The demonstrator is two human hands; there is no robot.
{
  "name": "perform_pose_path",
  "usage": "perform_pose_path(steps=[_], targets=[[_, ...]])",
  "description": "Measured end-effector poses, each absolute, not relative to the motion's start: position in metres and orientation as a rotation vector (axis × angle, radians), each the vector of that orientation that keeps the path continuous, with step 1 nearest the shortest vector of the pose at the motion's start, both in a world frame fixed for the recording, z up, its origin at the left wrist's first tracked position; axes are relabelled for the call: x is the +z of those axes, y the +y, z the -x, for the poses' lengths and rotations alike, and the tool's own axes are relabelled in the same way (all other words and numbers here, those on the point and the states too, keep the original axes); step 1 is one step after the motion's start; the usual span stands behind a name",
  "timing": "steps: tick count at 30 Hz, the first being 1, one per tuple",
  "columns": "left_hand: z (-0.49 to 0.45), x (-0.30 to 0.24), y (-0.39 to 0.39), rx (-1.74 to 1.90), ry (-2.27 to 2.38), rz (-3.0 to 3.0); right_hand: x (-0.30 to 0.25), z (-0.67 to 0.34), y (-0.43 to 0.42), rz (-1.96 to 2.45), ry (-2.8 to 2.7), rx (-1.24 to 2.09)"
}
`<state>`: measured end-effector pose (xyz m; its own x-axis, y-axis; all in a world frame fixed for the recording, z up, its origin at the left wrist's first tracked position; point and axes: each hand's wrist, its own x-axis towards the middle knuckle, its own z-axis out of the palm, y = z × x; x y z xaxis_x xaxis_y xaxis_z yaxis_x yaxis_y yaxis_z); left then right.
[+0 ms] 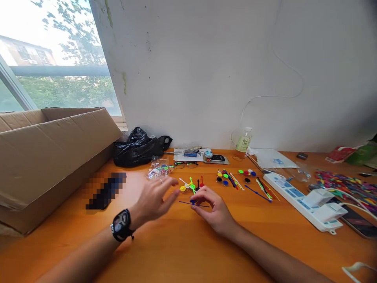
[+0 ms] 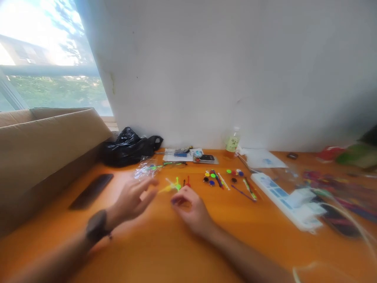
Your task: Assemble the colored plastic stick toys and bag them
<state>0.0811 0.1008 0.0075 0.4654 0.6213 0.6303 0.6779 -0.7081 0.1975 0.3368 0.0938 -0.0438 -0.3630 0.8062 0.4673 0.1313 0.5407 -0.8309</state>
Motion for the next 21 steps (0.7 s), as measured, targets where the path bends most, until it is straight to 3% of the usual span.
perform_pose_path(steps=[3, 21], targets=[[-0.109, -0.011, 0.083, -1.104, -0.915, 2.874, -0.045, -0.337, 0.093, 0.767, -1.823, 0.889], [-0.115, -0.032, 0.086, -1.704, -1.211, 3.165, -0.050, -0.337, 0.090, 0.713, -1.821, 0.863]])
